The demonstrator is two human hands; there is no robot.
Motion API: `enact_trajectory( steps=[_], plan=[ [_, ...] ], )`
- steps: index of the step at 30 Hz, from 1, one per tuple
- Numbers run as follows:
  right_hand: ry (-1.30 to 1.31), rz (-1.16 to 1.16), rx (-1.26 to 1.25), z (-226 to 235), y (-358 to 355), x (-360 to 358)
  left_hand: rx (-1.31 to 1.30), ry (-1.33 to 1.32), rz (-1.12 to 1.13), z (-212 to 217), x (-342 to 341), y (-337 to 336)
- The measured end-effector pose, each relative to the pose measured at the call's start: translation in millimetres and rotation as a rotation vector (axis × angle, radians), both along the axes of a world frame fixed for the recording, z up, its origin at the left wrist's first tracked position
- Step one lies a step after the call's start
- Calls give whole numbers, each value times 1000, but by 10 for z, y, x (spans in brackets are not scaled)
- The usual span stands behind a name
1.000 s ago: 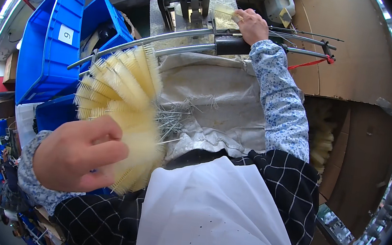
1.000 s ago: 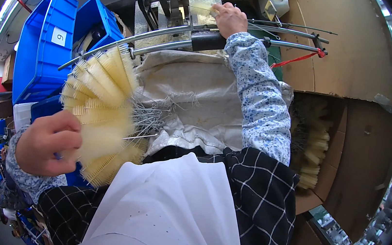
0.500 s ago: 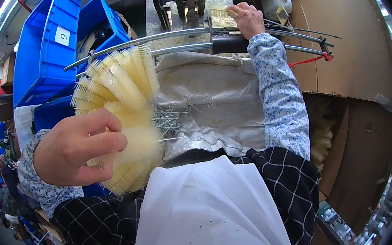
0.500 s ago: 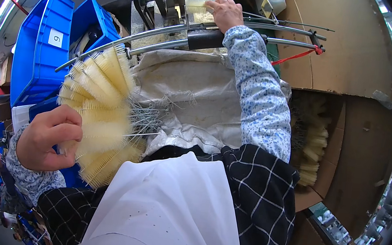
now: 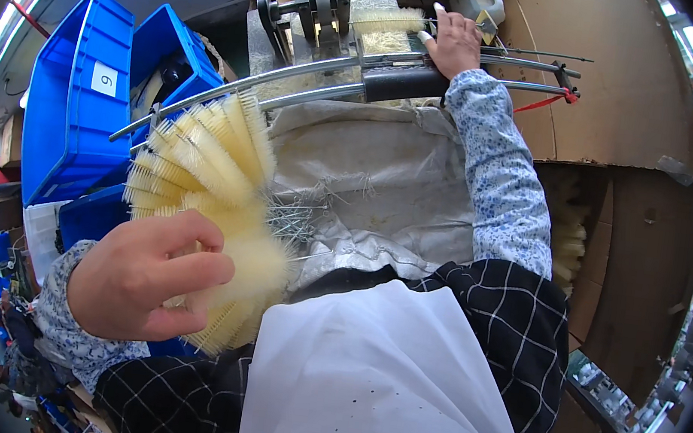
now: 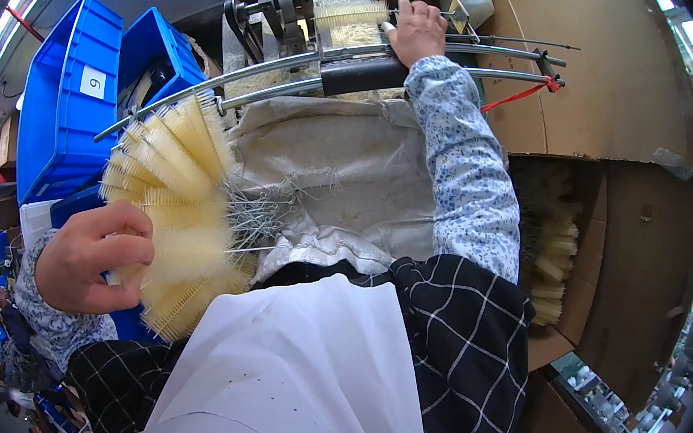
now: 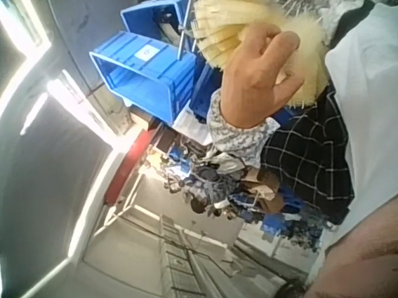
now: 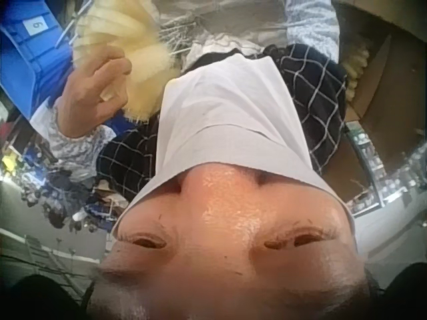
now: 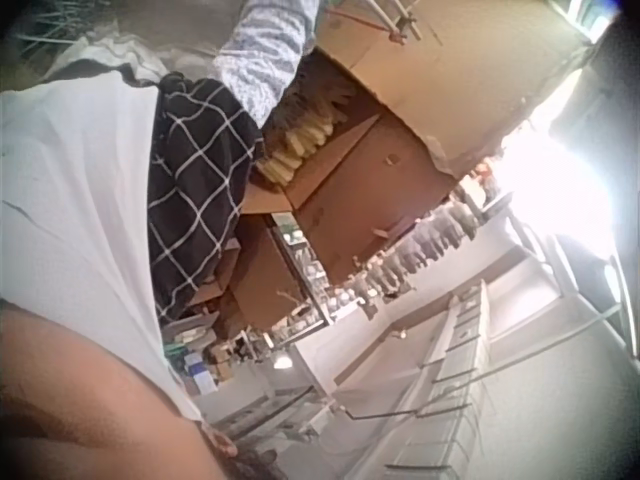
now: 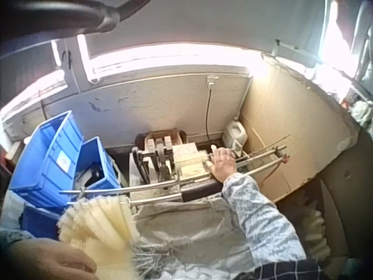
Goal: The person repeatedly picks up yellow bristle brush heads from a blue bin and inserts them into a metal jig. They use a tool to secure the brush heads onto metal rods within the jig. The person handles the brushes one at a time, placing them into the jig and then removing them.
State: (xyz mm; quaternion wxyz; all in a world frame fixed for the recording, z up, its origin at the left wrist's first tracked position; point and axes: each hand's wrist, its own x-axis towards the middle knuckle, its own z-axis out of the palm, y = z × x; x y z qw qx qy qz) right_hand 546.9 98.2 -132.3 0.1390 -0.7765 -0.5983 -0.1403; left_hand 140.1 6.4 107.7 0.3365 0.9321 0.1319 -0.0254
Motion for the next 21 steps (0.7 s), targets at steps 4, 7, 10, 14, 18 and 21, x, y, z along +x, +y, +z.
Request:
enact_trajectory(
  steps=[4, 7, 10, 14, 18, 21],
  plan=[
    [133, 42, -7, -78, -70, 78, -4, -33, 31, 10, -13, 4],
    [214, 48, 34, -143, -37, 114, -13, -101, 33, 27, -24, 11],
    [239, 71, 45, -124, -5, 0, -65, -133, 49, 61, -27, 3],
    [207, 99, 78, -153, 35, -144, -47, -197, 60, 12, 10, 20],
    [224, 110, 66, -103, 67, -371, -43, -184, 86, 97, -19, -32],
    [236, 101, 45, -83, 107, -542, -61, -175, 117, 140, -41, -43]
  ],
)
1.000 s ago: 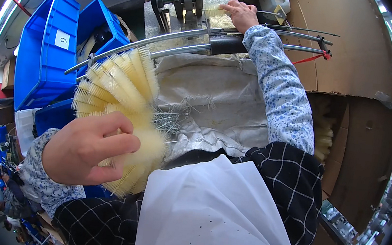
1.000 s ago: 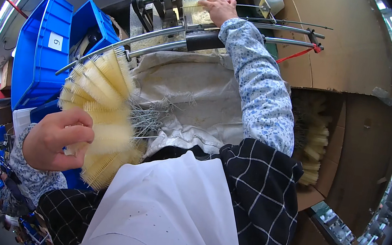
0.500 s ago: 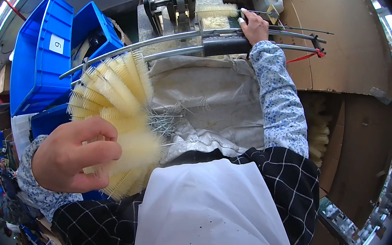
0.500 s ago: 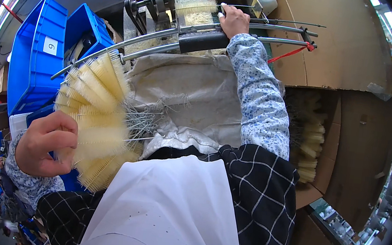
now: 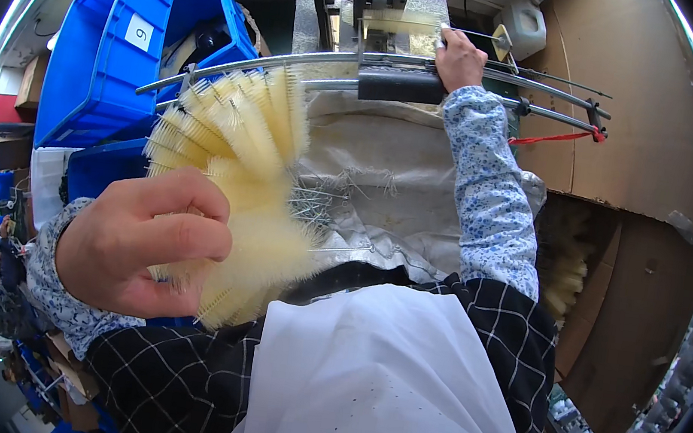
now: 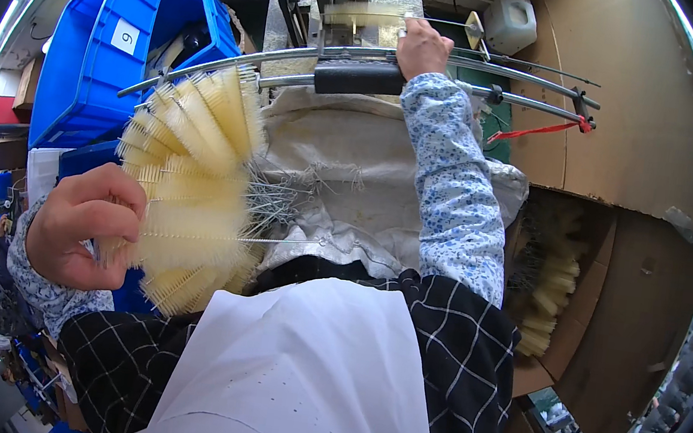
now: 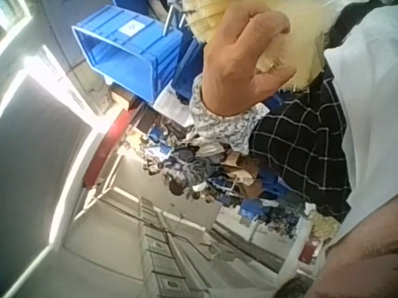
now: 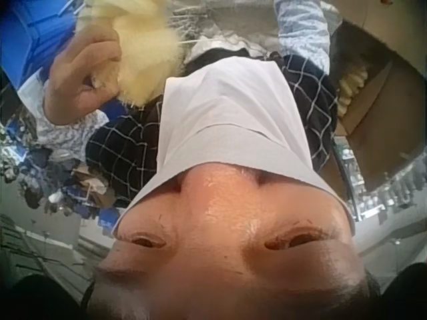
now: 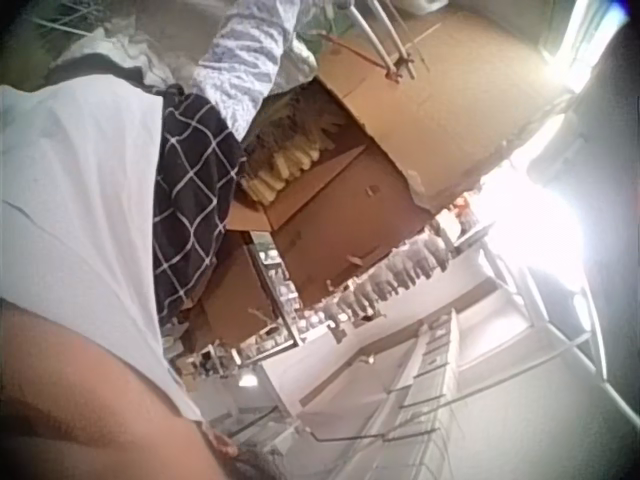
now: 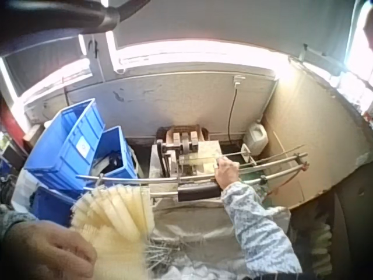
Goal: The person repeatedly picks up yellow bristle brush heads from a blue bin and inserts them into a metal jig. They use a tool to secure the brush heads onto metal rods within the jig. The person handles the brushes one at a time, placing them into the jig and then removing them.
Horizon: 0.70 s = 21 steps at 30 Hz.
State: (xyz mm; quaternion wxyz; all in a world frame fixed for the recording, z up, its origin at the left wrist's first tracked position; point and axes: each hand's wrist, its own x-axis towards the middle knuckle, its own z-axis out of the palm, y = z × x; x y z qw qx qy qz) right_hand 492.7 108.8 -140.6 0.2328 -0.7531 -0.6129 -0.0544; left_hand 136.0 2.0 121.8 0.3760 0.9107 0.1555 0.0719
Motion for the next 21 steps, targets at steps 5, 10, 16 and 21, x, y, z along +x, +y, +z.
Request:
enact_trajectory(
  steps=[5, 10, 16, 21],
  plan=[
    [-6, -2, -37, 29, 88, -512, 1, 5, 0, -65, -103, -9],
    [-29, -42, -124, 27, 206, -868, -14, 24, -44, -116, 6, 34],
    [-46, 32, -88, 66, 168, -836, -21, 8, -79, -255, 135, 79],
    [-72, -2, -31, 12, 64, -327, 21, 19, -11, -190, 26, 83]
  ],
)
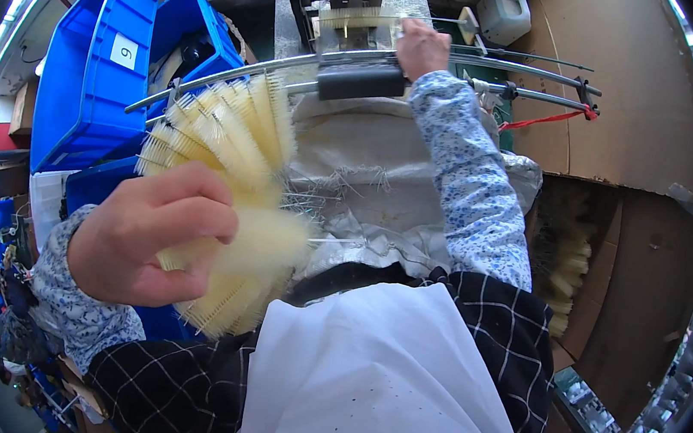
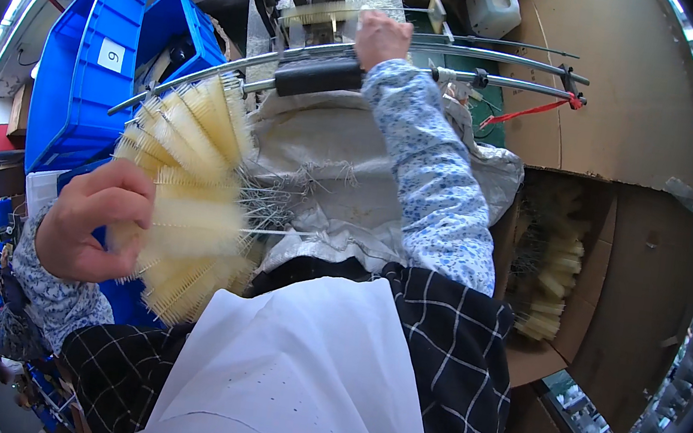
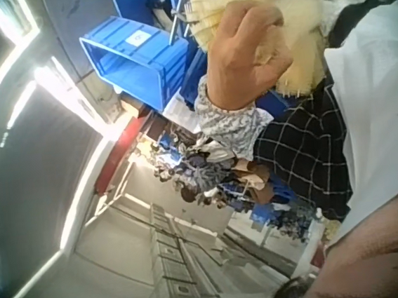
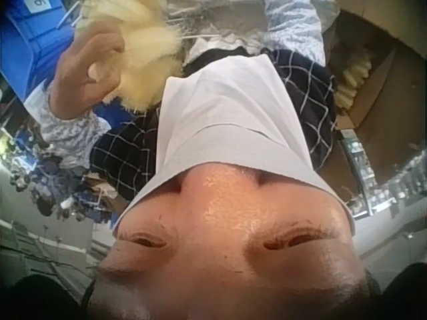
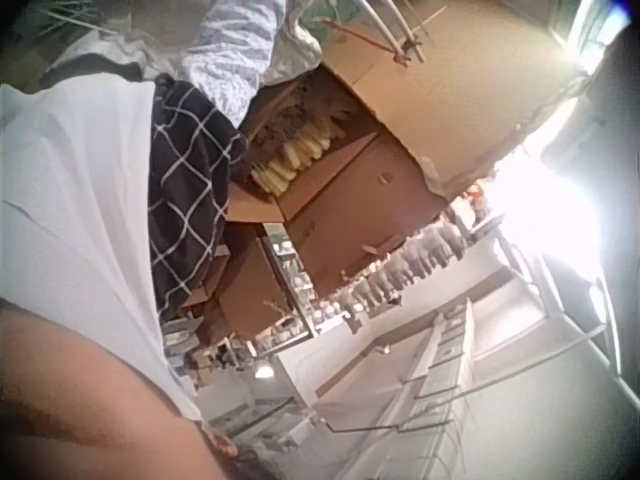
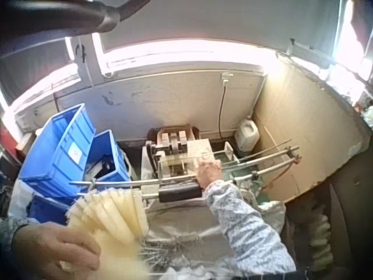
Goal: The person repeatedly picks up yellow bristle brush heads from a blue bin and inserts them into a metal jig. They use a tool to secure the brush heads onto metal rods within the jig. The person handles the brushes one at a time, placing them into the jig and then removing them.
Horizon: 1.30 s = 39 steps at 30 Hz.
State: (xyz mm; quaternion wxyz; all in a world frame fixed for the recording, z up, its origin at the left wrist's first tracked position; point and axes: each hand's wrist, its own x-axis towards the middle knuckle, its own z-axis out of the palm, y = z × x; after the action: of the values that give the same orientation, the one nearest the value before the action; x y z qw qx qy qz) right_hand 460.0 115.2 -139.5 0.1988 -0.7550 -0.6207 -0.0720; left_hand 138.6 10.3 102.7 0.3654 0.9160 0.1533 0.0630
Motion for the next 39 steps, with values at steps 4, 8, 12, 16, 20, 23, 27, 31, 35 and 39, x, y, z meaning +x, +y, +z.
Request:
enact_trajectory(
  steps=[4, 8, 12, 16, 20, 23, 27, 31, 35, 39],
  plan=[
    [-107, -17, 77, -73, -66, 538, 71, -31, 132, -10, -206, -7],
    [67, -34, -33, -76, -41, 1080, 123, -65, 196, 1, -297, 14],
    [-101, -132, -70, 74, 107, 1320, 129, -124, 138, -150, -175, 115],
    [-166, 174, -301, 177, 37, 1533, -77, -119, 163, -255, -72, 174],
    [292, 374, -360, 535, -653, 1767, -144, -165, 156, -342, -64, 213],
    [687, 334, -698, 1153, -1364, 1067, -264, -173, 145, -399, 108, 211],
    [922, 986, -700, 1114, -1412, 104, -300, -168, 200, -581, 408, 172],
    [1650, 784, -917, 982, -1567, -686, -26, -47, 126, -608, 392, 160],
    [842, 654, -84, 490, -1107, -338, 347, 159, 444, -416, 46, 39],
    [-64, 94, 48, 300, -406, 340, 292, 584, 310, -430, -227, -56]
  ],
)
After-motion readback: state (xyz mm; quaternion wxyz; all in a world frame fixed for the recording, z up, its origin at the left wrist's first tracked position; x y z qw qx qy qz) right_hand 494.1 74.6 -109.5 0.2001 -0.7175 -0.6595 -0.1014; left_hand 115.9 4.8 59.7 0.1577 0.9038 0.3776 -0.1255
